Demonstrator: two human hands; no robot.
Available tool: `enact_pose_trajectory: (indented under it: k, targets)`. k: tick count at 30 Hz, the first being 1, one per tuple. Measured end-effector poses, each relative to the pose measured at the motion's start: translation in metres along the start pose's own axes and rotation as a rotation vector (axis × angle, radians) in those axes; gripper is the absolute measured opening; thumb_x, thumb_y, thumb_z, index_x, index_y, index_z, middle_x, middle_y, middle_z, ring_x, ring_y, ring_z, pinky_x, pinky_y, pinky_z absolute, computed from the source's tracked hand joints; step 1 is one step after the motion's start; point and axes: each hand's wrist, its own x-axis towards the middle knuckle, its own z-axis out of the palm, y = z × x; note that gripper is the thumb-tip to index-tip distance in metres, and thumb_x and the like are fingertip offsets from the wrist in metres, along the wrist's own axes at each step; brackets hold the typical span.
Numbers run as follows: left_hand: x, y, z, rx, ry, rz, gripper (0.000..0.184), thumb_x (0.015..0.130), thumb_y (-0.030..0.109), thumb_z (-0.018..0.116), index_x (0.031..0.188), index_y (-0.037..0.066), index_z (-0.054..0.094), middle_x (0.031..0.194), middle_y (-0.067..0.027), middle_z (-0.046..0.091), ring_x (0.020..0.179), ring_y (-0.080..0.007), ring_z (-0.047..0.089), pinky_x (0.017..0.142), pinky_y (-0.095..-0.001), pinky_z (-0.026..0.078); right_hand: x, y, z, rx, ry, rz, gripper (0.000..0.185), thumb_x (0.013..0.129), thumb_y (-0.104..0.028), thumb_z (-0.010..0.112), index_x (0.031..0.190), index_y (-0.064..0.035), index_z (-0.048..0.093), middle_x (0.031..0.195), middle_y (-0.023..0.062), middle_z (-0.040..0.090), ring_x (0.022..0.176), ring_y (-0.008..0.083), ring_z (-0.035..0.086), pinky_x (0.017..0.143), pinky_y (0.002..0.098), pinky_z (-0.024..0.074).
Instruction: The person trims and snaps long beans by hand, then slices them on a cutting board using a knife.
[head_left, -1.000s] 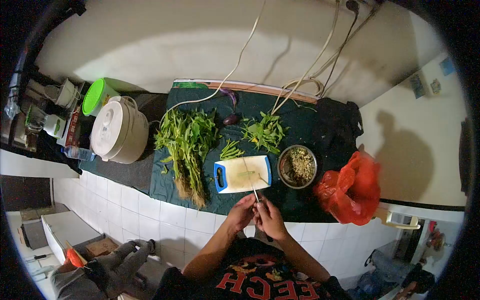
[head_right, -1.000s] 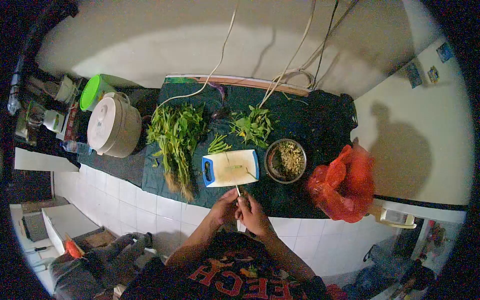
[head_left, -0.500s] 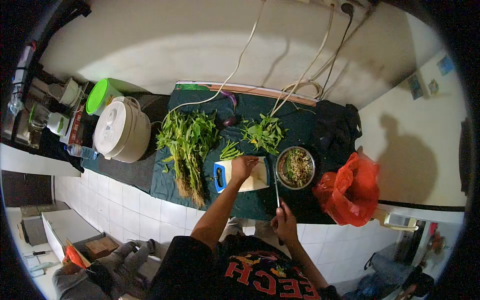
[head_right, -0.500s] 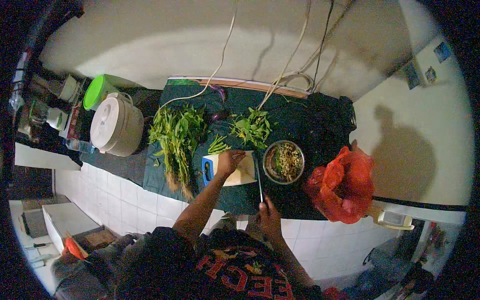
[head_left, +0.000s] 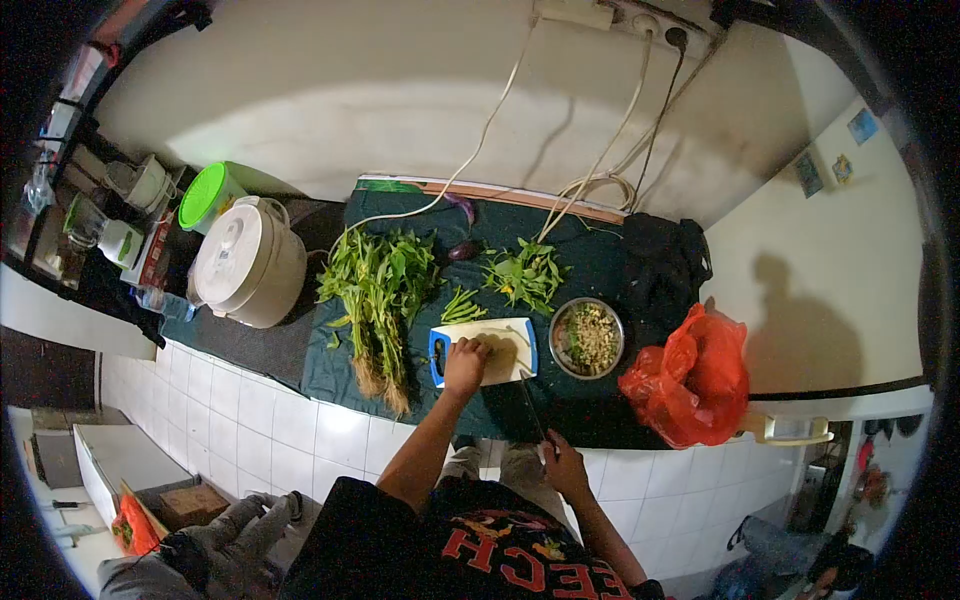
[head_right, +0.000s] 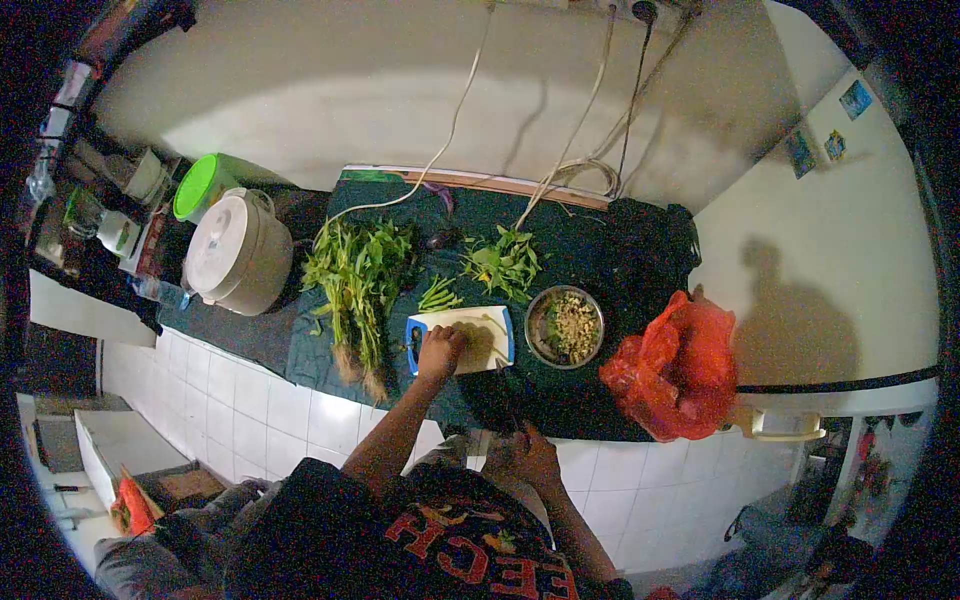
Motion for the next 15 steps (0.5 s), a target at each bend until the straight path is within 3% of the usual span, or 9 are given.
enact_pose_trajectory:
  k: [1, 3, 5, 6, 7, 8, 9, 11, 15]
  targets:
    - [-0.002, 0.0, 0.001, 0.001, 0.005, 0.0, 0.017, 0.083, 0.016, 0.061, 0.096, 0.007, 0.068, 0.102, -0.0095, 0.066, 0.09, -0.0353, 0.059, 0.08, -0.0449, 0.048, 0.007, 0.003, 0.005, -0.027, 0.055, -0.074, 0.049, 0.098, -0.036, 0.051, 0.134, -0.0031, 0.051, 0.073, 0.0157, 0.067, 0.063, 0.022, 0.067, 0.064, 0.0358, 0.0523]
    - [-0.003, 0.005, -0.001, -0.468, 0.109, -0.303, 0.017, 0.087, 0.015, 0.064, 0.1, 0.007, 0.067, 0.097, -0.0088, 0.066, 0.085, -0.0285, 0.063, 0.077, -0.0402, 0.05, 0.026, 0.013, 0.017, -0.057, 0.12, -0.154, 0.05, 0.098, -0.036, 0.051, 0.133, -0.0017, 0.051, 0.073, 0.017, 0.067, 0.063, 0.0243, 0.068, 0.065, 0.0374, 0.0523]
    - [-0.008, 0.009, -0.008, -0.702, 0.084, -0.445, 0.018, 0.088, 0.016, 0.065, 0.103, 0.006, 0.066, 0.095, -0.0082, 0.067, 0.084, -0.0239, 0.063, 0.076, -0.0366, 0.05, 0.047, 0.01, 0.027, -0.133, 0.363, -0.452, 0.051, 0.097, -0.037, 0.051, 0.132, -0.0001, 0.051, 0.072, 0.0182, 0.066, 0.062, 0.0269, 0.067, 0.064, 0.0396, 0.0513]
    - [-0.013, 0.01, -0.013, -0.936, 0.055, -0.591, 0.02, 0.09, 0.017, 0.066, 0.106, 0.004, 0.064, 0.094, -0.0077, 0.067, 0.083, -0.0193, 0.064, 0.075, -0.033, 0.051, 0.05, -0.001, 0.026, -0.13, 0.367, -0.455, 0.051, 0.097, -0.037, 0.051, 0.132, -0.0001, 0.051, 0.072, 0.0182, 0.066, 0.062, 0.0269, 0.067, 0.064, 0.0396, 0.0513]
    - [-0.018, 0.011, -0.02, -0.933, 0.06, -0.586, 0.02, 0.09, 0.017, 0.066, 0.106, 0.004, 0.064, 0.094, -0.0077, 0.067, 0.083, -0.0193, 0.064, 0.075, -0.033, 0.051, 0.052, -0.018, 0.022, -0.094, 0.261, -0.299, 0.05, 0.098, -0.037, 0.051, 0.132, -0.0005, 0.051, 0.071, 0.0173, 0.066, 0.06, 0.0253, 0.066, 0.063, 0.0392, 0.0508]
    - [-0.024, 0.012, -0.027, -1.177, 0.026, -0.585, 0.022, 0.091, 0.018, 0.067, 0.106, 0.003, 0.062, 0.094, -0.0073, 0.066, 0.083, -0.0167, 0.063, 0.075, -0.0302, 0.05, 0.052, -0.035, 0.016, -0.058, 0.156, -0.146, 0.05, 0.098, -0.037, 0.051, 0.132, -0.0009, 0.052, 0.069, 0.0164, 0.065, 0.058, 0.0238, 0.065, 0.061, 0.0388, 0.0504]
    - [-0.028, 0.014, -0.035, -1.42, -0.01, -0.574, 0.024, 0.092, 0.019, 0.067, 0.106, 0.002, 0.06, 0.095, -0.007, 0.066, 0.084, -0.0141, 0.063, 0.075, -0.0275, 0.049, 0.051, -0.054, 0.009, -0.056, 0.162, -0.157, 0.05, 0.098, -0.037, 0.051, 0.132, -0.0009, 0.052, 0.069, 0.0164, 0.065, 0.058, 0.0238, 0.065, 0.061, 0.0388, 0.0504]
    - [-0.033, 0.029, -0.06, -1.482, 0.034, -0.547, 0.024, 0.092, 0.019, 0.068, 0.104, 0.001, 0.058, 0.095, -0.0062, 0.066, 0.084, -0.0142, 0.062, 0.076, -0.029, 0.049, 0.041, -0.087, -0.006, 0.197, 0.039, -0.027, 0.048, 0.099, -0.037, 0.051, 0.132, -0.0022, 0.051, 0.064, 0.0119, 0.061, 0.053, 0.0185, 0.061, 0.053, 0.0356, 0.0476]
    - [-0.033, 0.052, -0.116, -1.631, -0.039, -0.483, 0.014, 0.091, 0.013, 0.067, 0.097, 0.004, 0.059, 0.089, -0.0015, 0.064, 0.082, -0.0118, 0.06, 0.078, -0.0284, 0.049, 0.015, -0.12, -0.025, 0.479, -0.003, -0.059, 0.045, 0.102, -0.037, 0.045, 0.133, -0.0048, 0.049, 0.059, 0.0075, 0.056, 0.046, 0.013, 0.052, 0.044, 0.0295, 0.0406]
